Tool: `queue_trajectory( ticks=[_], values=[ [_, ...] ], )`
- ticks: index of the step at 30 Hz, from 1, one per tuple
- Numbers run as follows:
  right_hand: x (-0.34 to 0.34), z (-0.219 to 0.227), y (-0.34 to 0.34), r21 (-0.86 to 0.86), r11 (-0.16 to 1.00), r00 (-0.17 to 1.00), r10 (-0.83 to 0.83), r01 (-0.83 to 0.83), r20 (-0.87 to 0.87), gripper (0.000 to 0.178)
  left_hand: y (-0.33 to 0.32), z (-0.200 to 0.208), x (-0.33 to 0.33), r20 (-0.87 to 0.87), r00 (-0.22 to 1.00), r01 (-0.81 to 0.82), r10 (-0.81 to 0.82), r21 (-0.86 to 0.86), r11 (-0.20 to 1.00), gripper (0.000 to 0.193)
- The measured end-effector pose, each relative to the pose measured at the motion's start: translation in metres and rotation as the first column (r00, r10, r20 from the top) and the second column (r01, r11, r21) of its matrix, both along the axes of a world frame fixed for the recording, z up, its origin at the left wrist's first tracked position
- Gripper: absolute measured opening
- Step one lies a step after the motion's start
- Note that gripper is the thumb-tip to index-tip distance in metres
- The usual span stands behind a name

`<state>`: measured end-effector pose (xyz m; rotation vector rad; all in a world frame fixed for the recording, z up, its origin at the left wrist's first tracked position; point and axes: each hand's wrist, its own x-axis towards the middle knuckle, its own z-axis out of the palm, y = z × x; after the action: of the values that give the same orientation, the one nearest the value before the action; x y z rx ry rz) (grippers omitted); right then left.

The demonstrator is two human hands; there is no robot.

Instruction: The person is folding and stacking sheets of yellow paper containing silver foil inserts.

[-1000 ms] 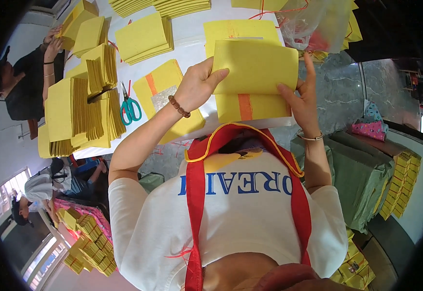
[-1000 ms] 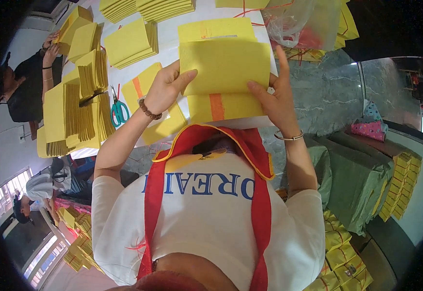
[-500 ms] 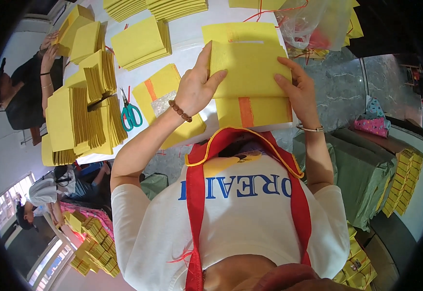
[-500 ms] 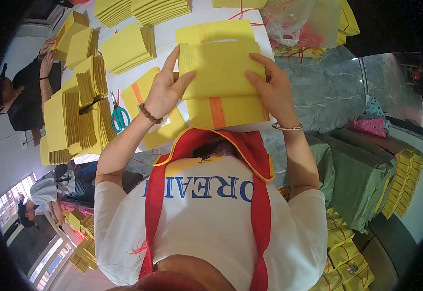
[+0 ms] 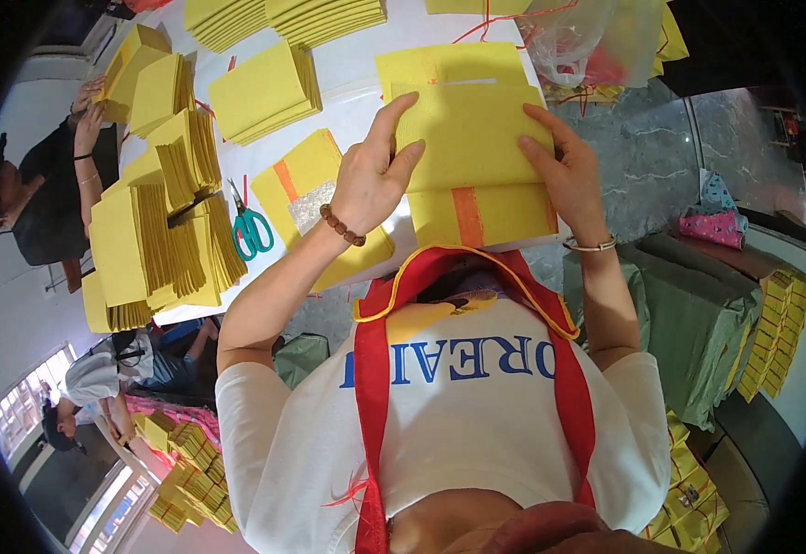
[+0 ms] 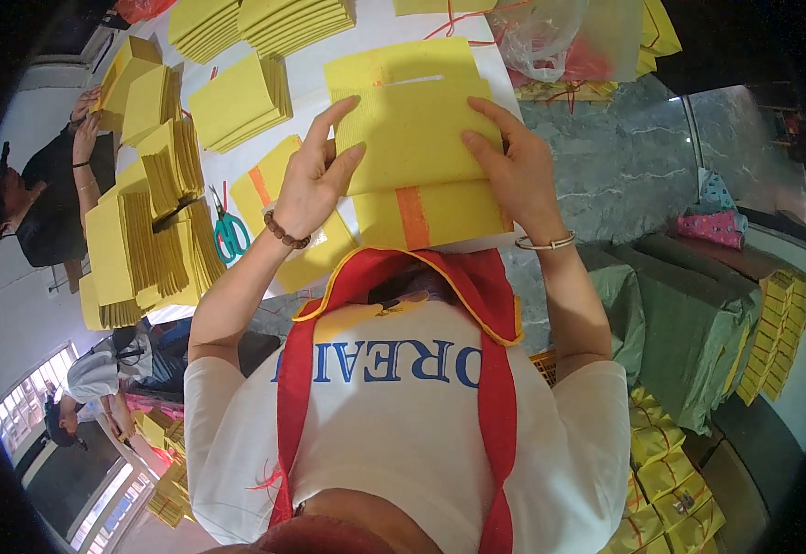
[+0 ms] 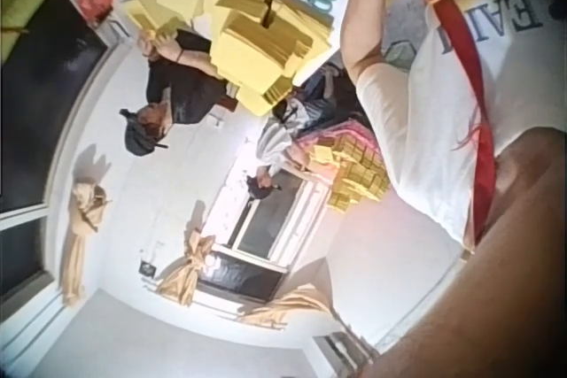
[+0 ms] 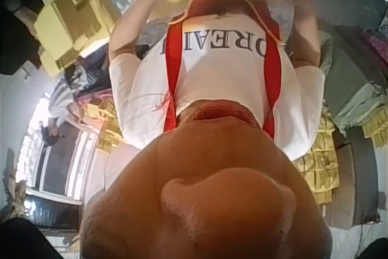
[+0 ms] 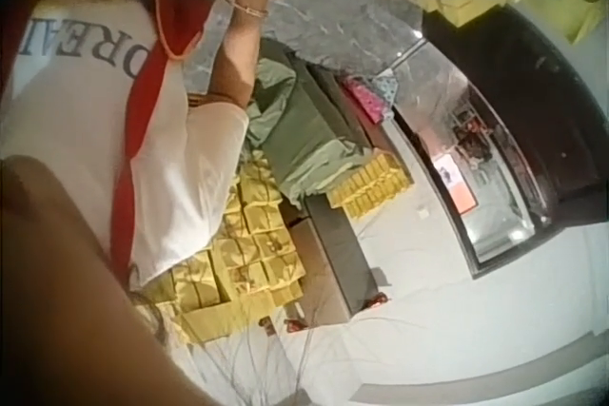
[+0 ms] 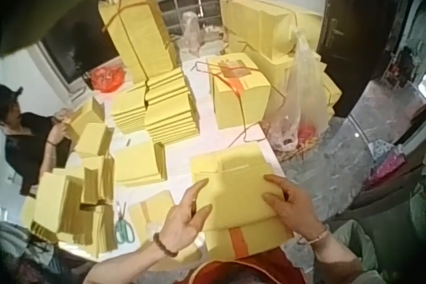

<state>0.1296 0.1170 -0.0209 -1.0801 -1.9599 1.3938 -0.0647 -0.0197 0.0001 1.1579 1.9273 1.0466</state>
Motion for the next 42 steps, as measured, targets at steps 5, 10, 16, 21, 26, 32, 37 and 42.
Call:
queue_trajectory(
  ticks=[5,10,16,21,26,32,37,42],
  values=[
    [-0.004,-0.005,0.003,0.000,1.000,1.000,0.012,-0.012,0.010,0.038,0.001,-0.008,-0.006,0.061,0.998,0.000,0.000,-0.007,1.000,0.045],
    [-0.002,-0.007,0.002,0.006,1.000,1.000,0.003,-0.003,0.013,0.039,0.001,-0.001,-0.011,0.035,0.999,0.016,-0.016,-0.024,1.000,0.044],
    [-0.003,-0.009,0.000,0.016,1.000,0.999,-0.018,0.017,0.036,0.038,0.016,0.021,-0.007,-0.660,0.750,0.241,0.037,0.325,0.914,0.046],
    [-0.003,-0.005,0.000,0.056,0.998,0.998,-0.016,0.013,0.056,0.038,0.018,0.004,0.035,-0.761,0.565,0.576,-0.319,0.087,0.813,0.062],
    [-0.001,-0.004,-0.002,0.145,0.989,0.996,0.011,-0.024,0.088,0.040,0.015,-0.018,0.036,-0.811,0.486,0.586,-0.325,0.026,0.810,0.071],
    [0.011,0.015,-0.028,0.738,0.622,0.930,-0.044,-0.261,0.366,0.055,0.014,-0.022,0.035,-0.804,0.486,0.568,-0.341,-0.006,0.823,0.073],
    [0.017,0.008,-0.044,0.531,0.661,0.818,0.234,-0.531,0.526,0.069,0.015,-0.023,0.029,-0.749,0.541,0.572,-0.382,-0.005,0.820,0.066],
    [0.018,0.008,-0.044,0.534,0.591,0.755,0.210,-0.604,0.622,0.070,0.013,-0.025,0.031,-0.665,0.671,0.514,-0.329,0.097,0.852,0.068]
  ],
)
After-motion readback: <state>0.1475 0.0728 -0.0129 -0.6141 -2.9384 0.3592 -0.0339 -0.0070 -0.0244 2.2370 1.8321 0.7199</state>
